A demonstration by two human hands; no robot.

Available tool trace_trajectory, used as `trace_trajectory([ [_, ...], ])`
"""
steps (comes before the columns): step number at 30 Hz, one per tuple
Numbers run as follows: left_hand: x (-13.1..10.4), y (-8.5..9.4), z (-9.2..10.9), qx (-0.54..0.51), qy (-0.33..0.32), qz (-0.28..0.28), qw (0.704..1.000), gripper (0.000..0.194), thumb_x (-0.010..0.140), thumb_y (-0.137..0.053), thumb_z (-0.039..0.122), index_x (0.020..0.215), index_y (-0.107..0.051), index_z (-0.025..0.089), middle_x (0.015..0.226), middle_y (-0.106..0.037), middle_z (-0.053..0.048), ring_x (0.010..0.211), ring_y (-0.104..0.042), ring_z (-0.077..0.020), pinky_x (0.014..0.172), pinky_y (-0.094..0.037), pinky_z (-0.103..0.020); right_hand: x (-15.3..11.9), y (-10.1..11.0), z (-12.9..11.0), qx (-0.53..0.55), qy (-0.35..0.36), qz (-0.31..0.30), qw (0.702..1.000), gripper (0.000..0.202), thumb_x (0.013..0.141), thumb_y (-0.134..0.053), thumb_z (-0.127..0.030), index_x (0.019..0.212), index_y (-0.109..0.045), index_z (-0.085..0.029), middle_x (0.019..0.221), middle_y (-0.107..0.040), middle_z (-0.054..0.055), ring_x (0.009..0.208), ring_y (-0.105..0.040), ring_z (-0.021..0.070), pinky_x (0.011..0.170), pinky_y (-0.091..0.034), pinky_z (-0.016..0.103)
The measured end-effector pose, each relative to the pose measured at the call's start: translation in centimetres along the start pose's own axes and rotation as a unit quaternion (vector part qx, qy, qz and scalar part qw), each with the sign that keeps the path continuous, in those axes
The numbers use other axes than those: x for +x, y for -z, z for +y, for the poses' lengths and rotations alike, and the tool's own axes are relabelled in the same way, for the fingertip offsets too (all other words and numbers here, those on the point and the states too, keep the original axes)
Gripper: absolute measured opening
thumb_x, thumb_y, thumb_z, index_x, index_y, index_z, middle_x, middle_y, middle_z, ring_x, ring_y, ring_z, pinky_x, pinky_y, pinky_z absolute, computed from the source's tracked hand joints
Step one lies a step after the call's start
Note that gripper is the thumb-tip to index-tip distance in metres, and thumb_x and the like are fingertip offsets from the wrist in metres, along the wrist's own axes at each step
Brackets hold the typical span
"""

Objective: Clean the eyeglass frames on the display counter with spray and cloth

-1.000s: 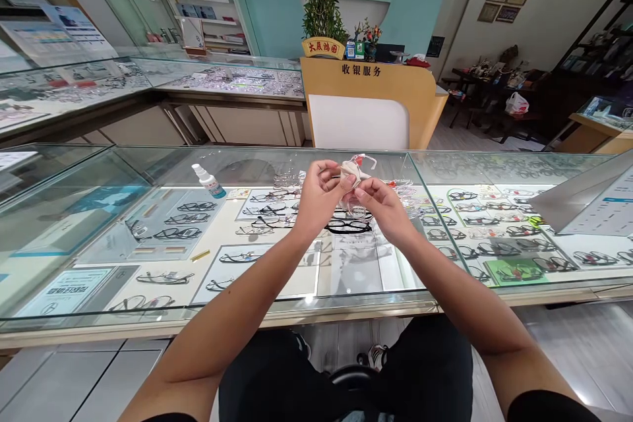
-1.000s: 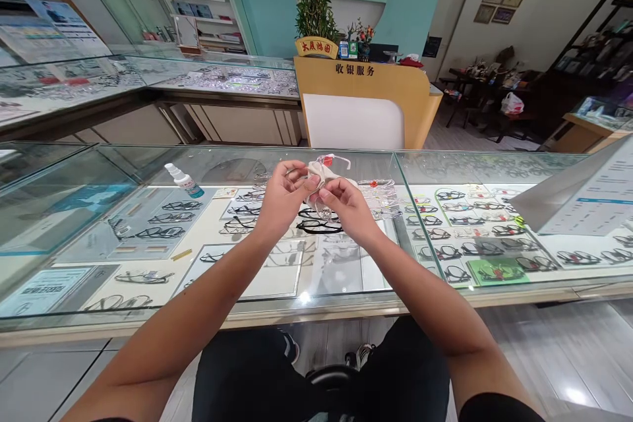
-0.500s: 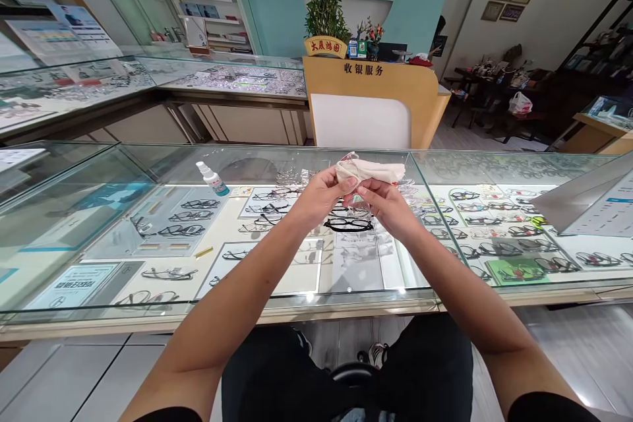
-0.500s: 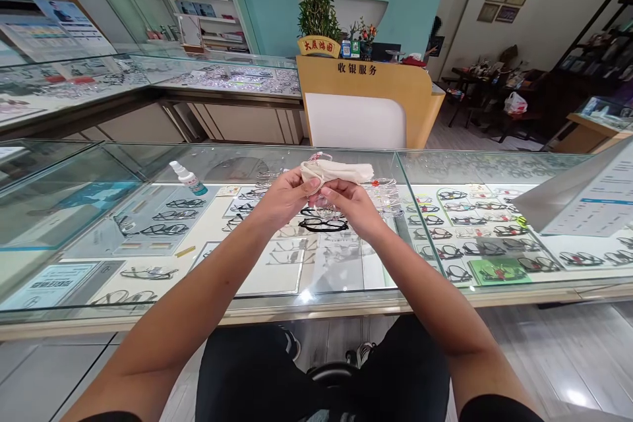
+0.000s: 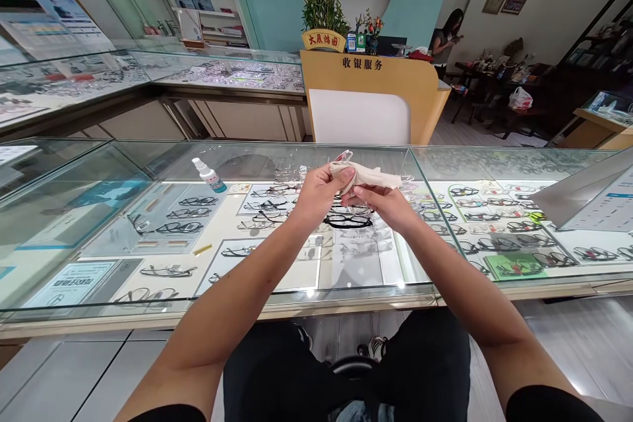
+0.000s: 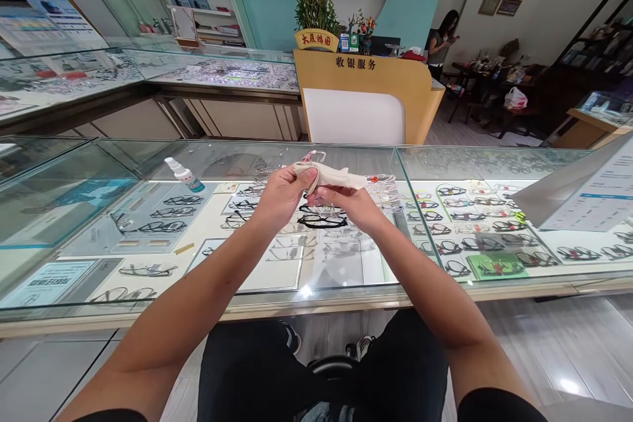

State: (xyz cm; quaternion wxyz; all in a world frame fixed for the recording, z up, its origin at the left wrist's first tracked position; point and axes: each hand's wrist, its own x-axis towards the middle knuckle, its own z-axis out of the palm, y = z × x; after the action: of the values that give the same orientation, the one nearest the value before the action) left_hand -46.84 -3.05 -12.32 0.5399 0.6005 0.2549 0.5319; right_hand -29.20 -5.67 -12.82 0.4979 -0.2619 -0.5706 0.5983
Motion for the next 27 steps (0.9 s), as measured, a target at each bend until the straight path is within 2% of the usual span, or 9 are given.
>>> trace_trajectory([
  [3,0.1,0.2,0.2,-0.002,0.003,-0.006,1.0,0.055,0.091,-0.083,0.072,0.076,-0.067,0.022,0.056,-0.058,0.001,0.056,-0.051,-0.015,0.059,-0.046,-0.032,0.1,0.4,0.0,-0.007,0.0,-0.002,1.0,0.046,0.079,-0.098,-0.058,0.108,-0.086,-0.026,0.093,-0.085,0.003,0.092,-0.079,0.0257,0.1,-0.065,0.049],
  [8,0.7,1.5,1.9,0.02,0.016,-0.124,0.992,0.057,0.095,-0.076,0.077,0.081,-0.075,0.021,0.069,-0.071,-0.006,0.071,-0.065,-0.0222,0.075,-0.055,-0.038,0.1,1.2,-0.2,-0.032,0.015,0.001,0.999,0.035,0.087,-0.093,-0.052,0.107,-0.086,-0.024,0.092,-0.086,0.003,0.094,-0.078,0.0245,0.101,-0.06,0.044],
  [11,0.9,2.1,2.5,0.018,0.031,-0.157,0.987,0.055,0.09,-0.083,0.075,0.088,-0.076,0.02,0.076,-0.074,-0.008,0.076,-0.069,-0.0237,0.08,-0.056,-0.039,0.0,1.3,-0.6,-0.044,0.006,0.012,0.999,0.035,0.086,-0.091,-0.056,0.094,-0.086,-0.023,0.088,-0.085,0.004,0.094,-0.075,0.024,0.098,-0.055,0.04],
  [13,0.8,2.1,2.4,0.009,0.033,-0.151,0.988,0.051,0.087,-0.09,0.067,0.098,-0.077,0.019,0.077,-0.074,-0.006,0.076,-0.07,-0.022,0.081,-0.056,-0.037,-0.1,1.2,-0.8,-0.04,-0.011,0.024,0.999,0.038,0.083,-0.092,-0.059,0.087,-0.085,-0.022,0.086,-0.084,0.005,0.092,-0.072,0.0232,0.093,-0.053,0.038],
  [17,0.6,1.2,1.6,-0.017,0.039,-0.09,0.995,0.053,0.078,-0.101,0.054,0.11,-0.074,0.021,0.077,-0.073,-0.001,0.071,-0.066,-0.0182,0.075,-0.055,-0.033,0.1,1.0,-0.8,-0.021,-0.022,0.033,0.999,0.04,0.08,-0.095,-0.06,0.086,-0.084,-0.023,0.083,-0.083,0.004,0.087,-0.07,0.0222,0.086,-0.052,0.036],
  [21,0.3,0.3,1.3,-0.041,0.042,-0.058,0.997,0.051,0.074,-0.103,0.053,0.099,-0.073,0.02,0.074,-0.068,0.001,0.064,-0.058,-0.0135,0.066,-0.051,-0.03,0.3,0.9,-0.5,-0.015,-0.031,0.023,0.999,0.043,0.078,-0.095,-0.064,0.088,-0.084,-0.023,0.082,-0.081,0.004,0.081,-0.069,0.0218,0.082,-0.053,0.036],
  [25,0.1,0.0,1.2,-0.029,0.036,-0.056,0.997,0.048,0.076,-0.102,0.055,0.087,-0.071,0.02,0.066,-0.064,0.002,0.062,-0.057,-0.0127,0.065,-0.049,-0.029,0.2,0.6,-0.5,0.006,-0.029,0.015,0.999,0.043,0.077,-0.097,-0.063,0.082,-0.081,-0.023,0.078,-0.08,0.003,0.082,-0.073,0.0229,0.091,-0.057,0.039],
  [27,0.0,-0.1,1.1,-0.017,0.021,-0.04,0.999,0.047,0.076,-0.102,0.054,0.086,-0.071,0.02,0.064,-0.063,0.002,0.059,-0.056,-0.0128,0.063,-0.049,-0.029,0.1,0.3,-0.6,0.008,-0.026,0.015,1.0,0.043,0.076,-0.098,-0.062,0.087,-0.082,-0.024,0.078,-0.08,0.003,0.083,-0.075,0.0237,0.094,-0.058,0.04],
])
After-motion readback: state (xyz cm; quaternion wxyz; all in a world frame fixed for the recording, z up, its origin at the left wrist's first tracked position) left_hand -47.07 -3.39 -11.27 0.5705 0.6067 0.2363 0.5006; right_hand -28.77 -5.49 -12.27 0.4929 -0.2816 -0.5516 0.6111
